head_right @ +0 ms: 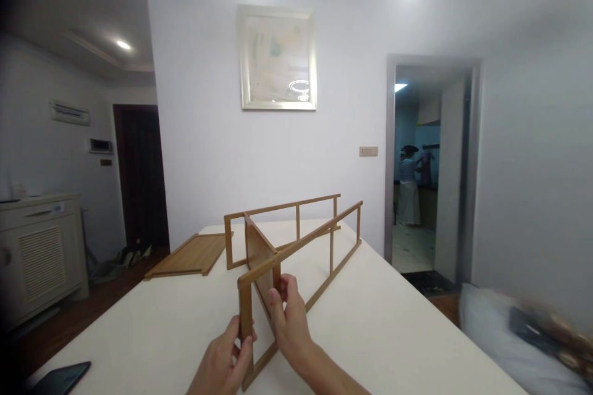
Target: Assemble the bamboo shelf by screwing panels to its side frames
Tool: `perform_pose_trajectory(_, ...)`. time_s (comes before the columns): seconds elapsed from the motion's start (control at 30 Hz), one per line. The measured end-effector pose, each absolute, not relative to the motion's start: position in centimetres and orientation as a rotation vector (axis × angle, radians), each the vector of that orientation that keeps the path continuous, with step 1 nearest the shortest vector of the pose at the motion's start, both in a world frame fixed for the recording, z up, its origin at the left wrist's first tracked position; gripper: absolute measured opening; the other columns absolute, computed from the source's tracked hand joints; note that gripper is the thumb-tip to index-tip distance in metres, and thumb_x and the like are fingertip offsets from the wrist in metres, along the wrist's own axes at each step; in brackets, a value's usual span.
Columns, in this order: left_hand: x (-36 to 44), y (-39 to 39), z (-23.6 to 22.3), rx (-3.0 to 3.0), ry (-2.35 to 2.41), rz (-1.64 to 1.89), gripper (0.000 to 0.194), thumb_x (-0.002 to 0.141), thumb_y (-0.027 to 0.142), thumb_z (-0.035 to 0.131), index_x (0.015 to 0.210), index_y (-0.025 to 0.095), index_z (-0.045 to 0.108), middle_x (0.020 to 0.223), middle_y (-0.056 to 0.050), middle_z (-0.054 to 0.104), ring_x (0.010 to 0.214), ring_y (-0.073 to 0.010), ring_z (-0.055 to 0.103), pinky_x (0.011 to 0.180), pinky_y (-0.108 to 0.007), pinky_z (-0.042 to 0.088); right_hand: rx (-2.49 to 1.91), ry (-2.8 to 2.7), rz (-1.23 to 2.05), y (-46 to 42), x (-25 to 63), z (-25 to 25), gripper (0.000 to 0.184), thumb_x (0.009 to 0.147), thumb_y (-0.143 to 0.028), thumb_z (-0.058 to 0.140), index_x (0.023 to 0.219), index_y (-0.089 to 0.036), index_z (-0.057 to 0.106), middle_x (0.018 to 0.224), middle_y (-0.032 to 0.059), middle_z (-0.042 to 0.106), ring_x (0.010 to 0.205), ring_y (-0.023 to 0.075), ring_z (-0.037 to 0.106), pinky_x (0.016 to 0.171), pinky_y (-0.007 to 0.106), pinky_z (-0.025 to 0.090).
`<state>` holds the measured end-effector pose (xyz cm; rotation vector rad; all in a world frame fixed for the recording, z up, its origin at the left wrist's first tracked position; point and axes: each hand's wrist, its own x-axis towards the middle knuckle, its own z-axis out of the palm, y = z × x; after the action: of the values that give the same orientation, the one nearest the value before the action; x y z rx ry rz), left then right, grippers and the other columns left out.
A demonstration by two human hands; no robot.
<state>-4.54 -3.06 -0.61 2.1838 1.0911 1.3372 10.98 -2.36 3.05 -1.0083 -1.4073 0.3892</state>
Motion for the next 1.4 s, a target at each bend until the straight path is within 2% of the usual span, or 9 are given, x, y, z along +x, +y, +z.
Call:
perform_pose_trajectory(0.2,-4.4,-3.5,-0.3,2.138,1.003,1.315,0.026,0.095,0.036,0.027,0.098,0.023,0.049,0.076,-0.006,0.069,0.066,-0.0206,0.067,0.065,-0.03,0.049,-1.02,-1.409,0.456,-2.8,11.1,3.2,0.027,0.093,-0.045,0.047,0.109,-0.023,0.047,0.087,0.0028,0.062,0.076,0.0183,0.061,0.068,0.031,0.052)
perform_pose_trajectory(0.47,-5.4,-3.1,1.4,2.158,1.027,1.092,0.019,0.096,0.029,0.029,0.097,0.023,0.047,0.084,-0.007,0.069,0.075,-0.0193,0.067,0.071,-0.029,0.046,-1.082,-1.443,0.446,-2.4,11.8,3.8,0.027,0.092,-0.046,0.048,0.106,-0.023,0.047,0.086,0.0029,0.063,0.076,0.0192,0.062,0.07,0.034,0.053)
perform_pose_trajectory(0.7,-5.7,-2.5,1.2,2.113,1.034,1.141,0.018,0.095,0.029,0.032,0.098,0.022,0.048,0.081,-0.005,0.068,0.075,-0.0191,0.066,0.07,-0.028,0.046,-1.098,-1.516,0.417,-3.0,11.9,4.4,0.023,0.093,-0.041,0.05,0.108,-0.023,0.049,0.094,0.0057,0.067,0.083,0.0197,0.065,0.074,0.034,0.055)
perform_pose_trajectory(0.83,-5.7,-2.5,1.1,2.093,1.019,1.157,0.017,0.094,0.031,0.036,0.096,0.022,0.05,0.08,-0.005,0.068,0.073,-0.0183,0.066,0.068,-0.027,0.046,-1.14,-1.514,0.203,-3.7,12.9,5.4,0.022,0.093,-0.039,0.05,0.106,-0.022,0.052,0.096,0.0072,0.066,0.086,0.0206,0.065,0.074,0.035,0.056)
perform_pose_trajectory(1.03,-5.6,-2.3,0.7,1.99,1.071,1.196,0.02,0.091,0.037,0.044,0.101,0.022,0.054,0.073,-0.004,0.067,0.068,-0.0187,0.065,0.064,-0.026,0.045,-1.061,-1.544,-0.363,-4.3,14.4,9.2,0.017,0.094,-0.03,0.05,0.109,-0.022,0.052,0.1,0.0095,0.062,0.095,0.0243,0.06,0.082,0.044,0.053)
perform_pose_trajectory(1.13,-5.6,-2.2,0.4,2.004,1.029,1.169,0.021,0.093,0.038,0.041,0.095,0.022,0.054,0.075,-0.005,0.067,0.069,-0.0184,0.064,0.064,-0.027,0.045,-1.004,-1.694,-0.552,-4.4,13.7,11.5,0.032,0.092,-0.028,0.053,0.123,-0.022,0.047,0.116,0.0124,0.058,0.114,0.0282,0.052,0.095,0.051,0.046)
perform_pose_trajectory(1.23,-5.7,-2.5,0.3,2.003,0.986,1.139,0.025,0.095,0.04,0.036,0.094,0.021,0.053,0.081,-0.006,0.067,0.071,-0.0179,0.064,0.065,-0.027,0.046,-1.051,-1.904,-0.566,-4.4,12.1,13.1,0.048,0.091,-0.035,0.055,0.135,-0.022,0.039,0.13,0.0124,0.054,0.126,0.0299,0.043,0.107,0.056,0.033)
perform_pose_trajectory(1.3,-6.1,-2.5,0.5,1.996,0.954,1.116,0.029,0.095,0.043,0.036,0.096,0.02,0.054,0.081,-0.006,0.067,0.072,-0.0181,0.063,0.063,-0.026,0.046,-1.107,-1.998,-0.53,-4.3,10.9,13.6,0.046,0.091,-0.041,0.054,0.133,-0.024,0.043,0.125,0.0101,0.057,0.119,0.0285,0.048,0.109,0.056,0.03)
perform_pose_trajectory(1.4,-7.3,-1.1,1.1,2.058,0.828,1.117,0.034,0.094,0.047,0.039,0.096,0.02,0.058,0.079,-0.005,0.067,0.075,-0.0188,0.063,0.068,-0.027,0.048,-1.163,-1.993,-0.524,-3.9,9.8,13.5,0.032,0.09,-0.047,0.054,0.111,-0.024,0.056,0.107,0.0071,0.063,0.103,0.0258,0.054,0.103,0.053,0.034)
